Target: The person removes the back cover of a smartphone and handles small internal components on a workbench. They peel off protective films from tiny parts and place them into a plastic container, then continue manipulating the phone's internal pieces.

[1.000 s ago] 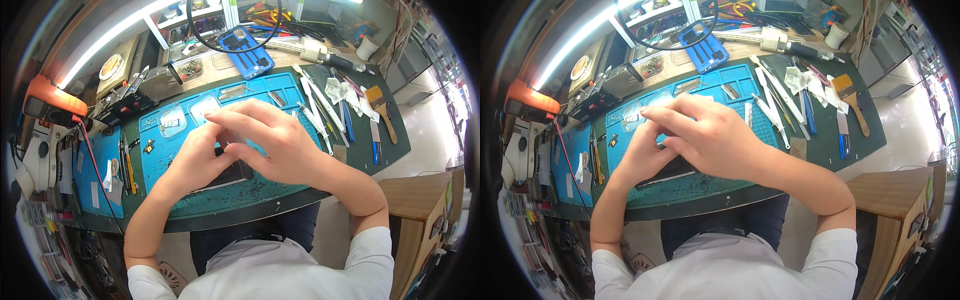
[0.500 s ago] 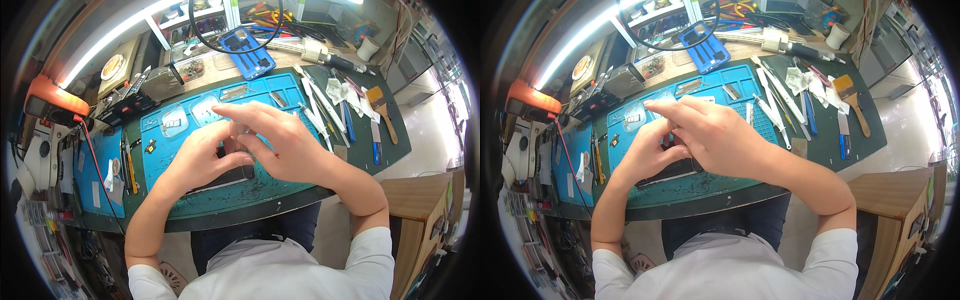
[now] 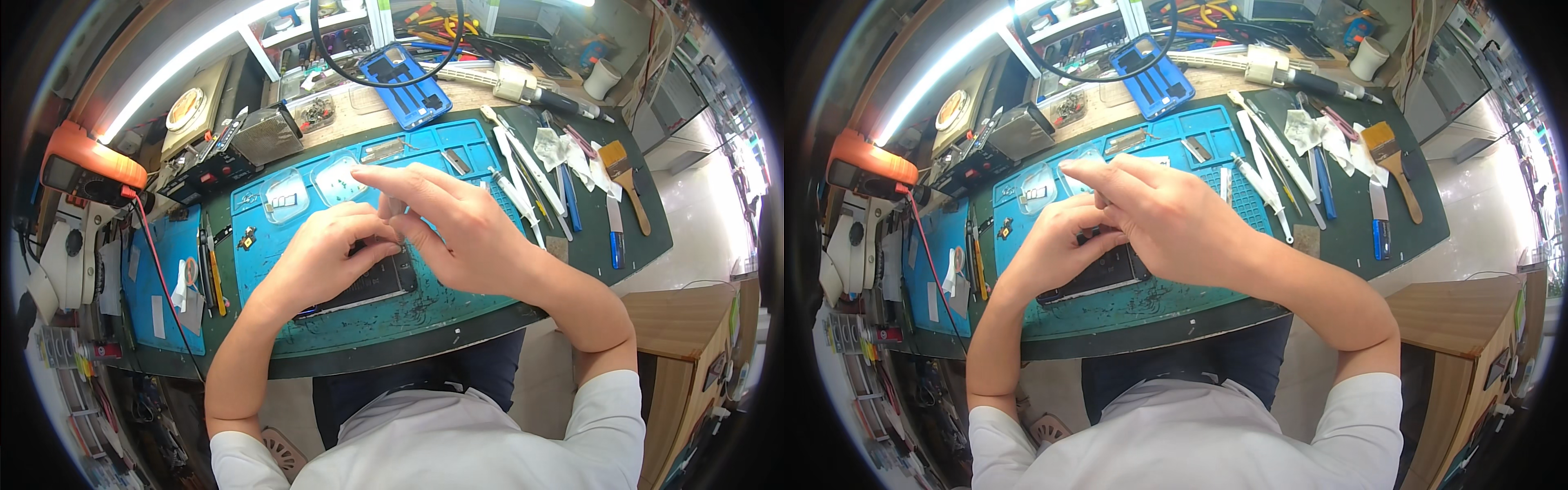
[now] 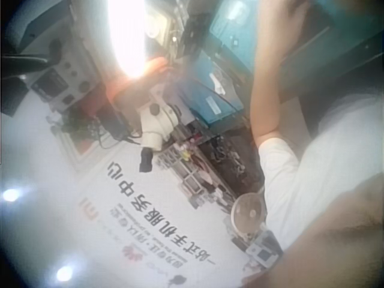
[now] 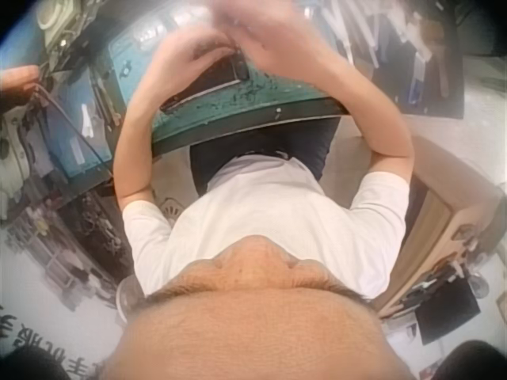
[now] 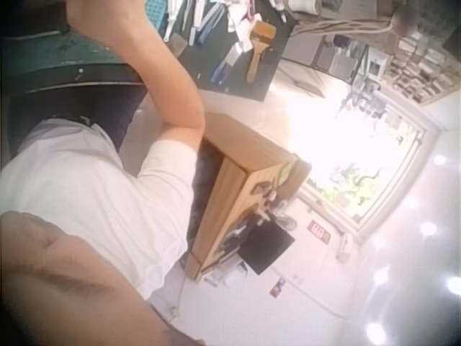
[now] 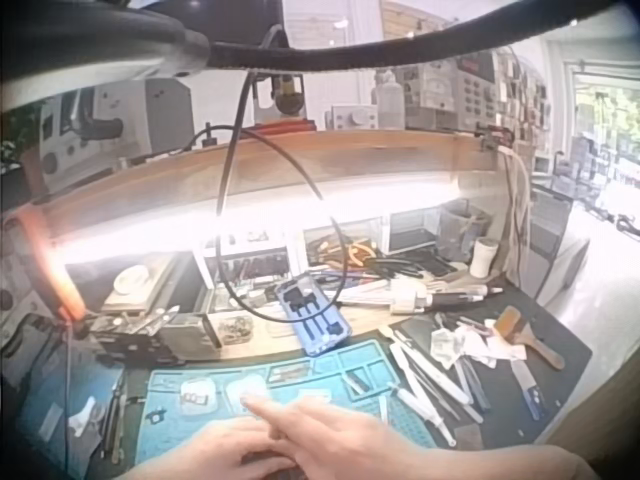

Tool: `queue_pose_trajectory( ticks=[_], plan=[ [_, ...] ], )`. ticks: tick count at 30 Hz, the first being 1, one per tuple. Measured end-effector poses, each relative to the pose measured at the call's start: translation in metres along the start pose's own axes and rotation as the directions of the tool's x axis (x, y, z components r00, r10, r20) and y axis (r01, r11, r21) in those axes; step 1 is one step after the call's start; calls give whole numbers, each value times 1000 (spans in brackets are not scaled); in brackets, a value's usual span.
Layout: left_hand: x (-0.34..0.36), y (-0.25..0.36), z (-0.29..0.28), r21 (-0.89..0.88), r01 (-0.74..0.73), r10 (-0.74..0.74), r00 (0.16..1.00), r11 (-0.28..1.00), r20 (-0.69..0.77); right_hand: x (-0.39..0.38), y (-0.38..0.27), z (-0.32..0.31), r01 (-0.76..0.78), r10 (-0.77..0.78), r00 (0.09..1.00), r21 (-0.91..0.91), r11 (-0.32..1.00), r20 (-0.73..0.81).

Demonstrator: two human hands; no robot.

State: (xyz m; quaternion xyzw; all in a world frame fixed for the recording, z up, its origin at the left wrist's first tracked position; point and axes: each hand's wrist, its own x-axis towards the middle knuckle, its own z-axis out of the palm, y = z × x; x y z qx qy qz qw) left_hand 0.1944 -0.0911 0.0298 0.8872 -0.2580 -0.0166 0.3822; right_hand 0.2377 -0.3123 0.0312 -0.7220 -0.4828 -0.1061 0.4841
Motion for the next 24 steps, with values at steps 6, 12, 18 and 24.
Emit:
queue_pose_trajectory(
  ticks=[6,12,18,24],
  plan=[
    [-1,-1,2,11,-1,2,1000,1000,-14,1,-1,0,0,0,1000,-26,1000,-2],
    [0,7,-3,-81,66,-66,998,994,2,2,-3,-2,65,-71,997,-202,977,-26],
    [-4,0,5,-409,52,-100,990,911,-97,1,-4,-1,24,-24,999,16,1000,-22],
    [0,9,10,-377,24,-77,989,926,-126,0,-4,-3,-24,26,999,-75,997,22]
  ],
)
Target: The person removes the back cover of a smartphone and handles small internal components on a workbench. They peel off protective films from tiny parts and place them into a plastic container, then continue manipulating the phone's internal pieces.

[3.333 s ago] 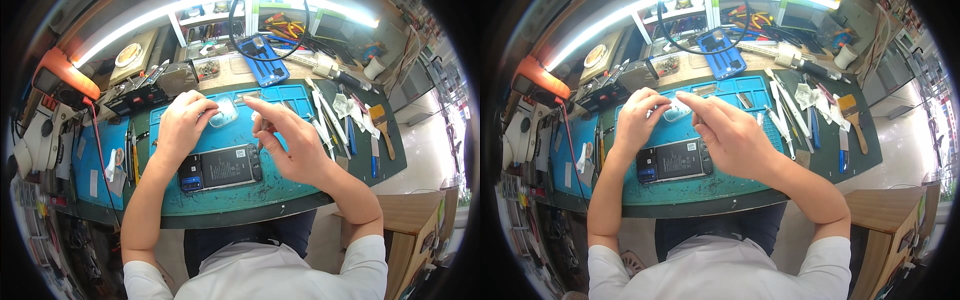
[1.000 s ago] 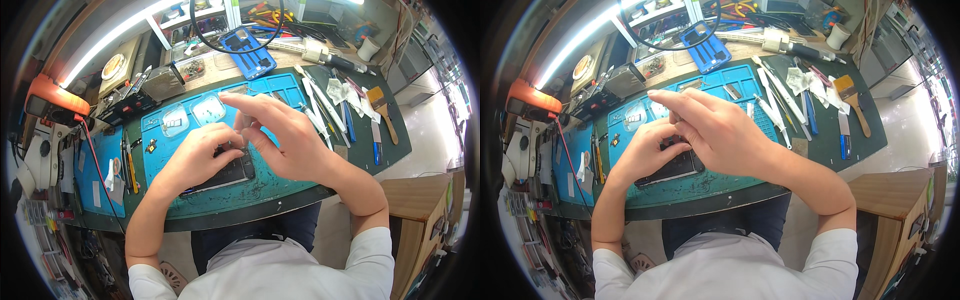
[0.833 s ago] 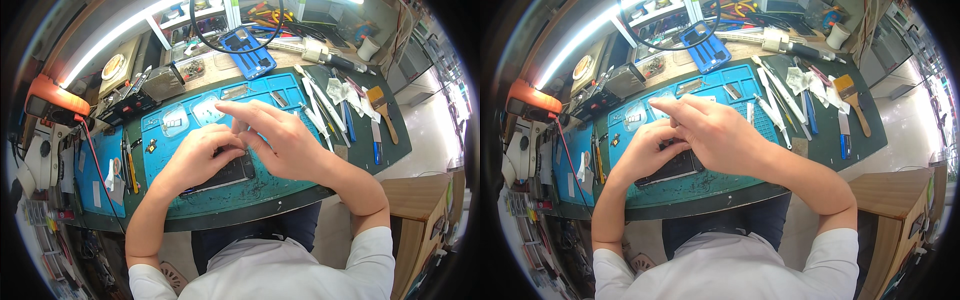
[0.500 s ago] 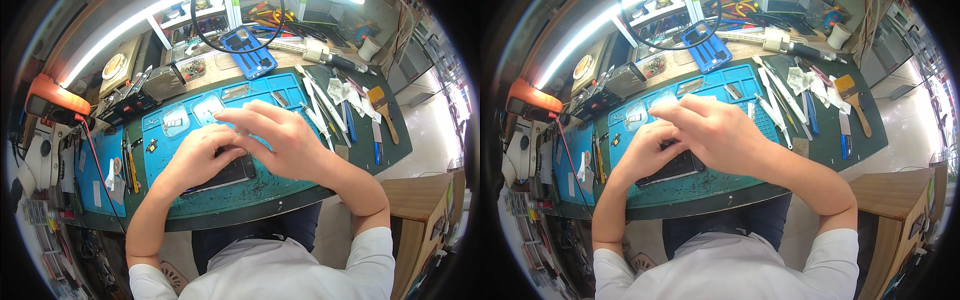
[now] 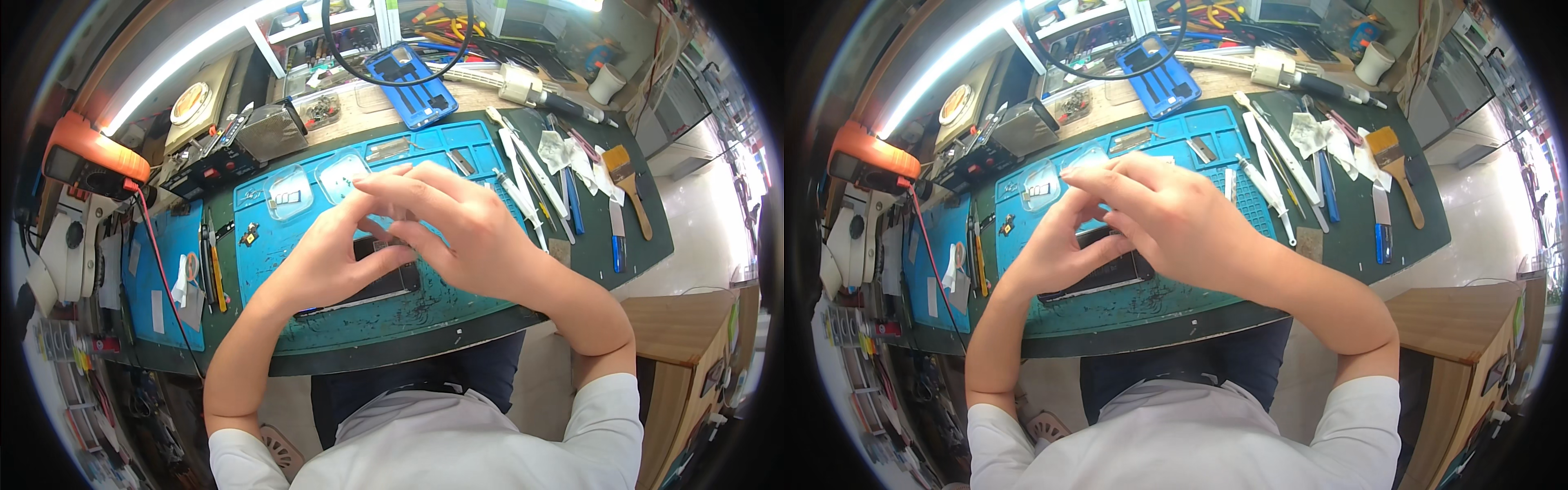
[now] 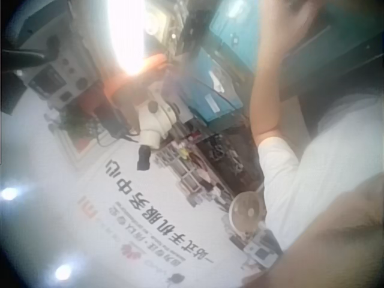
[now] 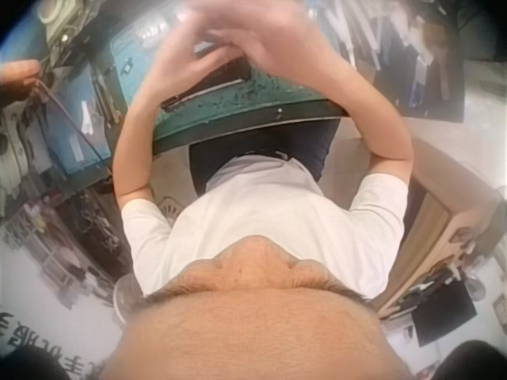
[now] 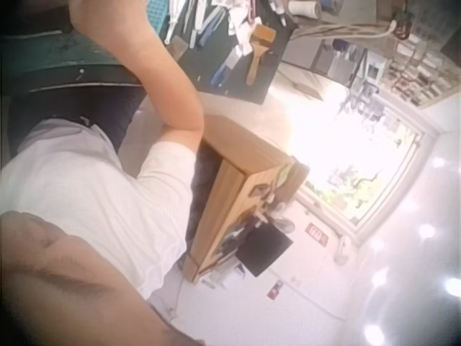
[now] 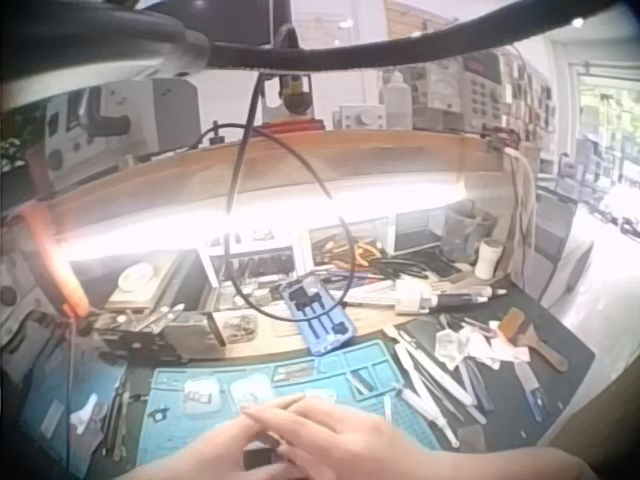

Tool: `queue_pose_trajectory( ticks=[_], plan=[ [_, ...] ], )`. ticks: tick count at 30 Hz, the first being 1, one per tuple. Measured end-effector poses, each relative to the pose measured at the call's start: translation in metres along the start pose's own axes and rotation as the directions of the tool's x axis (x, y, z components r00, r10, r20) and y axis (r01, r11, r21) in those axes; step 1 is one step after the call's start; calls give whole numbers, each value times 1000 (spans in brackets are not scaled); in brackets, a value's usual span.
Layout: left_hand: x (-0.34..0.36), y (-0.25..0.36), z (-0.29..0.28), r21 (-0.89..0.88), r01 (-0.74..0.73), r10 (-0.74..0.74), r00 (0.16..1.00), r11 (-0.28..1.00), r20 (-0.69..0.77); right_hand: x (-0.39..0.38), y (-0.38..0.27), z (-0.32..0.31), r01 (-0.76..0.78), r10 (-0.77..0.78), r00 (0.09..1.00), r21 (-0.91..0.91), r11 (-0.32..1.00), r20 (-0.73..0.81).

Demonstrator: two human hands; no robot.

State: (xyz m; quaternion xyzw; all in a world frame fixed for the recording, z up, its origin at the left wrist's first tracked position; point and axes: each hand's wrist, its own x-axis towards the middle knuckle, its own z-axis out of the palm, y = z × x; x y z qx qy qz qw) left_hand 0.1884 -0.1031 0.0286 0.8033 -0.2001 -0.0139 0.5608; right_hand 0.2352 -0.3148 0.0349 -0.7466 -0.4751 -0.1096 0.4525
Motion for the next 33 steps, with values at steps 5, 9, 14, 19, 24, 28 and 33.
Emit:
queue_pose_trajectory(
  ticks=[5,9,14,19,24,28,33],
  plan=[
    [1,-9,2,119,6,-1,999,993,-45,3,1,5,92,-95,993,-37,995,-68],
    [3,-3,-8,276,34,-60,995,961,86,1,-5,-2,-10,11,1000,-54,998,21],
    [1,0,-8,315,-4,-33,993,949,113,4,-4,-4,24,-18,998,87,996,-66],
    [1,-12,-9,361,-85,37,990,929,138,7,-5,-10,29,-23,996,71,997,-85],
    [0,-8,-12,330,-130,72,981,935,182,-4,-4,-12,-28,35,998,130,991,-49],
    [-1,-11,-12,338,-149,89,978,929,187,-10,-2,-11,-32,37,999,171,985,-24],
    [-2,-8,-8,452,-171,97,978,875,183,-10,0,-12,-11,15,999,121,993,-39]
  ],
)
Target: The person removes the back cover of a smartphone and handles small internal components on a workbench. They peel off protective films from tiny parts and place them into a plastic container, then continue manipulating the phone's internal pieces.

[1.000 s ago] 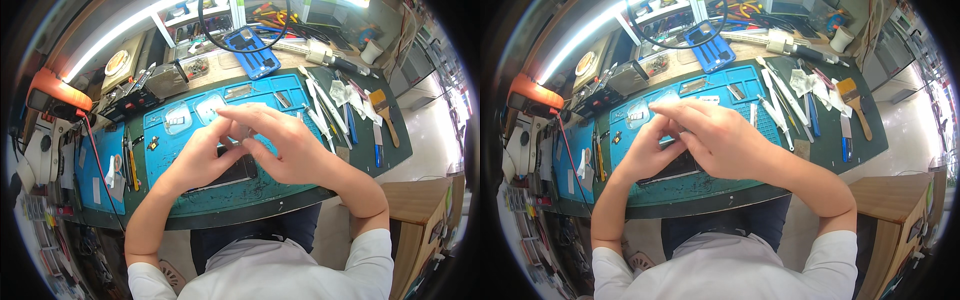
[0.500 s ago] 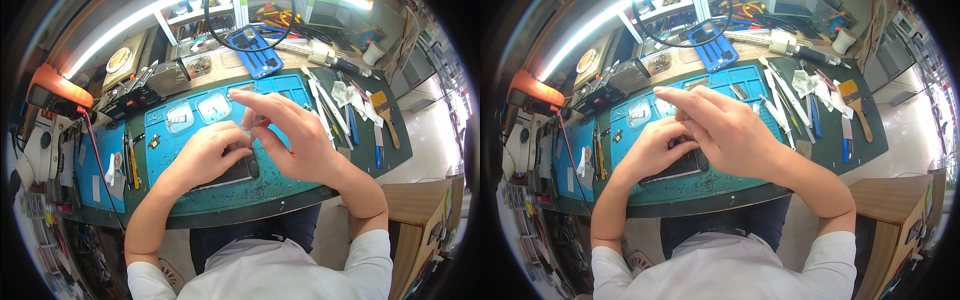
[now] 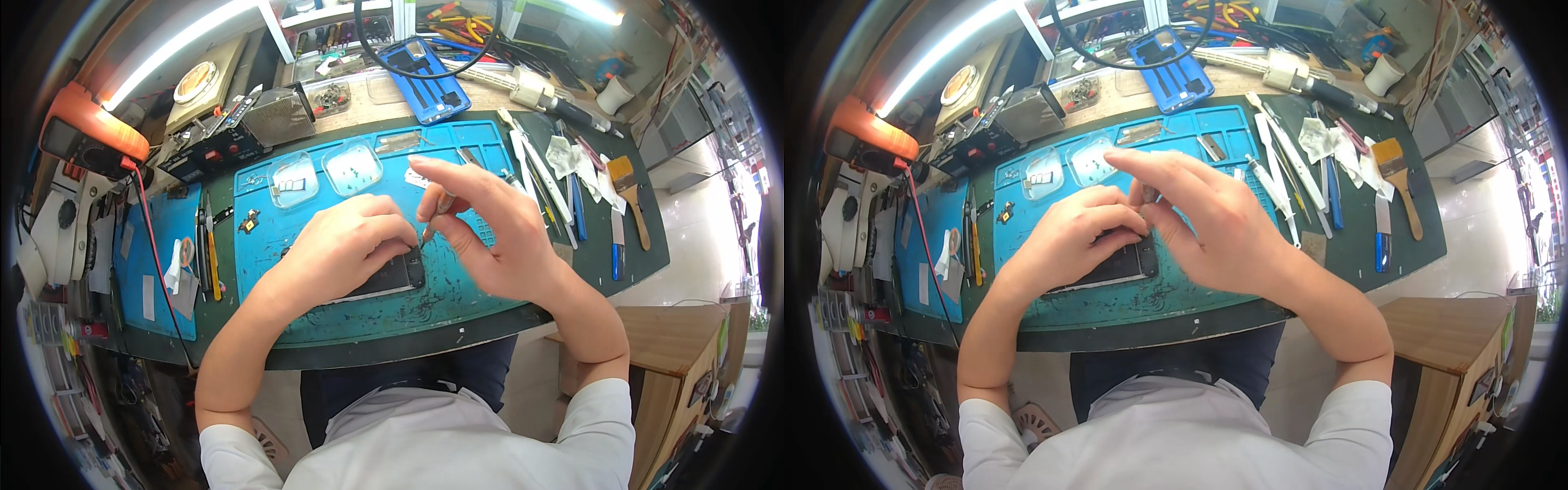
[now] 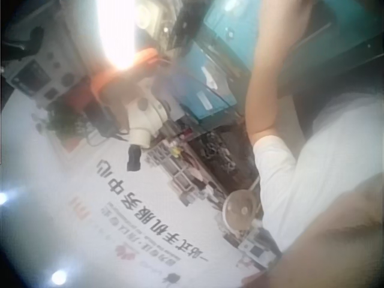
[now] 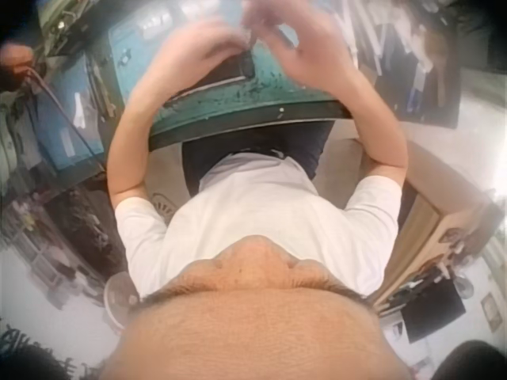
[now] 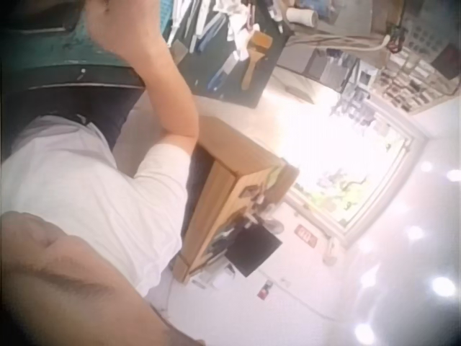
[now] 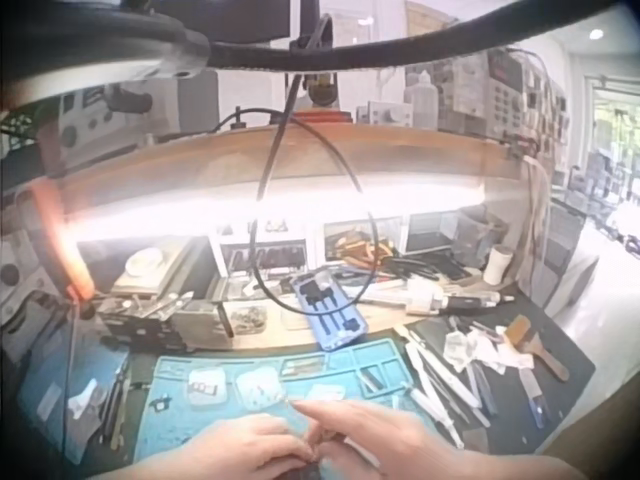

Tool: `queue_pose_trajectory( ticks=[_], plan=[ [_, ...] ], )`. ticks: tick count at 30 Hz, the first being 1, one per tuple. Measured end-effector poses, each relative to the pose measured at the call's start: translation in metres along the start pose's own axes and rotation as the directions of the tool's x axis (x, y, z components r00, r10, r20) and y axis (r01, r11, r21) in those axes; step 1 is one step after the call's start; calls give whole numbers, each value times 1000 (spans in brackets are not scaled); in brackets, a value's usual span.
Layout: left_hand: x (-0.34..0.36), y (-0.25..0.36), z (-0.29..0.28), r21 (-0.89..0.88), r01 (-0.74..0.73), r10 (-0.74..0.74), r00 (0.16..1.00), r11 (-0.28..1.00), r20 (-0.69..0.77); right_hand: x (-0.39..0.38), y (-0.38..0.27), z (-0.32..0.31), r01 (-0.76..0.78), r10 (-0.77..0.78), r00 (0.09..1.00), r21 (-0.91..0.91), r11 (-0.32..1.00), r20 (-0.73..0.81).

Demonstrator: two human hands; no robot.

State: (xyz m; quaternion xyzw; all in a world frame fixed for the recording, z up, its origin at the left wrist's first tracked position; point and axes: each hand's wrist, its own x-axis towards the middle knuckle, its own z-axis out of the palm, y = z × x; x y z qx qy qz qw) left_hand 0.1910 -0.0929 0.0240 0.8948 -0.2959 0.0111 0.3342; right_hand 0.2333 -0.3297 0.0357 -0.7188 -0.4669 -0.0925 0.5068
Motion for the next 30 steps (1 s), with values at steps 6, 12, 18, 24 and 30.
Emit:
queue_pose_trajectory(
  ticks=[6,12,18,24,30],
  plan=[
    [1,3,-2,43,-7,6,1000,999,20,1,1,-4,4,-5,999,-18,1000,-49],
    [1,7,-4,98,-1,-2,1000,995,27,0,2,-5,11,-11,999,-19,1000,-34],
    [2,12,-5,170,-17,9,999,985,47,-1,2,-2,15,-14,999,19,1000,-52],
    [13,15,-11,244,-35,-2,989,969,148,-1,2,-3,51,-50,999,34,998,-8],
    [35,17,-21,273,-82,-17,940,959,339,0,3,-3,37,-36,999,68,997,-15]
  ],
)
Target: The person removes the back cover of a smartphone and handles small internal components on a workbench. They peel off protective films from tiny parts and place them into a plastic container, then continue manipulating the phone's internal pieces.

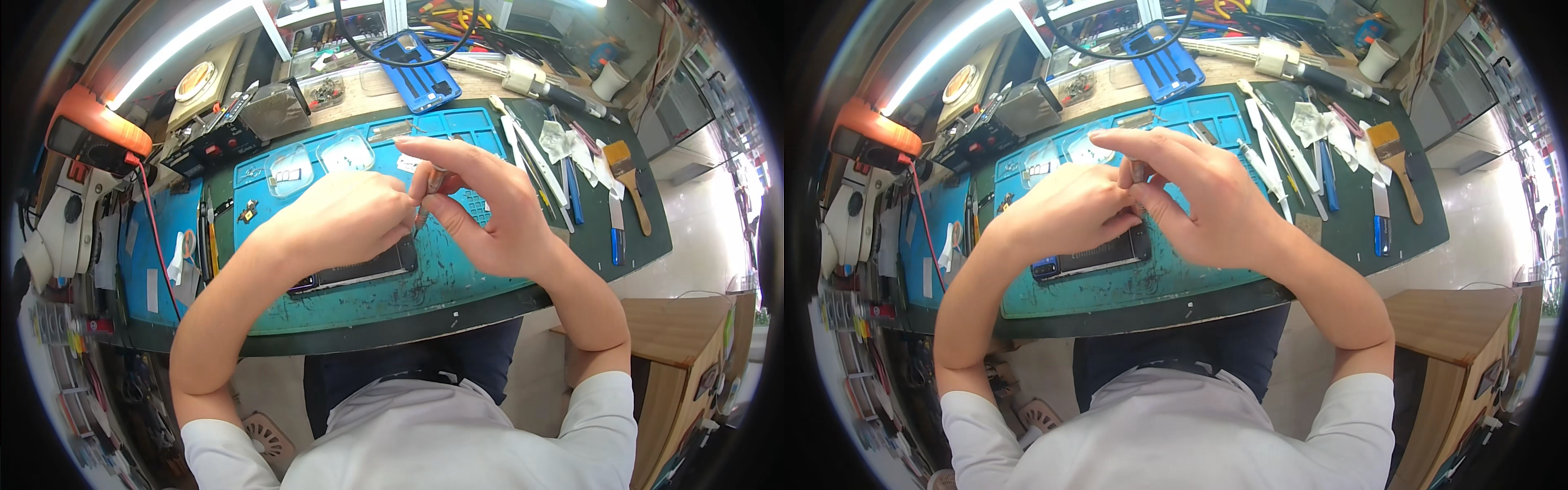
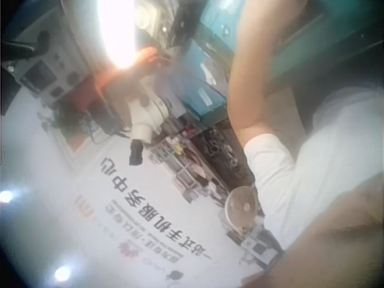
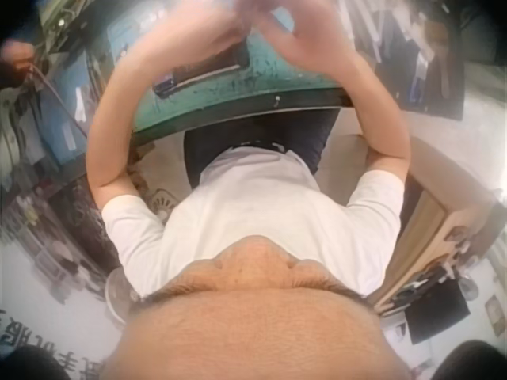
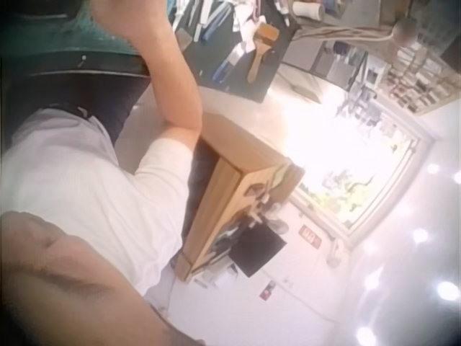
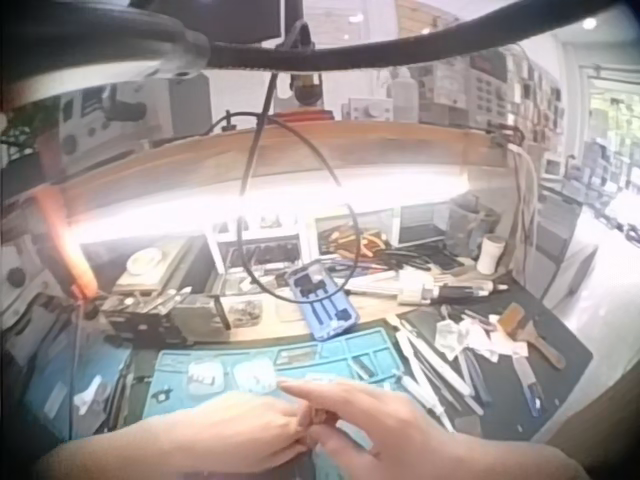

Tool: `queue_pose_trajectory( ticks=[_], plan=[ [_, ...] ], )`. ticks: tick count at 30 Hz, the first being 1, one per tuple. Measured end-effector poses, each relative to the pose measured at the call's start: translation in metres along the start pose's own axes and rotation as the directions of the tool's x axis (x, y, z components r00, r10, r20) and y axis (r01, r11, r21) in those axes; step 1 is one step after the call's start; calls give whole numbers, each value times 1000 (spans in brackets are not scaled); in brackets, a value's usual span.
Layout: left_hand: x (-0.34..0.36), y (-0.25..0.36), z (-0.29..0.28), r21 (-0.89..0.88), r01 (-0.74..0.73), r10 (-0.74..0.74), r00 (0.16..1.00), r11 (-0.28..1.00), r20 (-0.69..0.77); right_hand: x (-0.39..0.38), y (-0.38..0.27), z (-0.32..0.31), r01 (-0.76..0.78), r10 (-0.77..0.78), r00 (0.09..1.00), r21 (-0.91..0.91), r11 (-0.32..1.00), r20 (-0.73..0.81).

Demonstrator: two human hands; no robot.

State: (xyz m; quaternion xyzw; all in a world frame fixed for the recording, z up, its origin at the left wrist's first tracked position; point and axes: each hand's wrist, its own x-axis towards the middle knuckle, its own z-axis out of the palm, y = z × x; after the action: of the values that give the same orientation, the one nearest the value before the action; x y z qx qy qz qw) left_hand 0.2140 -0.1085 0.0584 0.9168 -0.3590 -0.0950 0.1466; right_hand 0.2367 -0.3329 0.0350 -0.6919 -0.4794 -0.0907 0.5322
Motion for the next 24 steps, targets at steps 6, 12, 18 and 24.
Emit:
queue_pose_trajectory(
  ticks=[6,12,18,24],
  plan=[
    [5,-3,-4,-40,-27,27,1000,999,-2,-2,-1,1,0,1,1000,-26,1000,16],
    [0,-16,11,-79,-110,105,992,991,-71,-4,-1,7,51,-46,997,-95,994,55],
    [-4,-18,8,-213,-81,68,995,974,-70,-4,0,8,46,-40,997,-85,995,62],
    [-18,-40,-7,-206,34,-87,964,978,-250,-3,-1,8,50,-40,995,-106,993,93]
  ],
)
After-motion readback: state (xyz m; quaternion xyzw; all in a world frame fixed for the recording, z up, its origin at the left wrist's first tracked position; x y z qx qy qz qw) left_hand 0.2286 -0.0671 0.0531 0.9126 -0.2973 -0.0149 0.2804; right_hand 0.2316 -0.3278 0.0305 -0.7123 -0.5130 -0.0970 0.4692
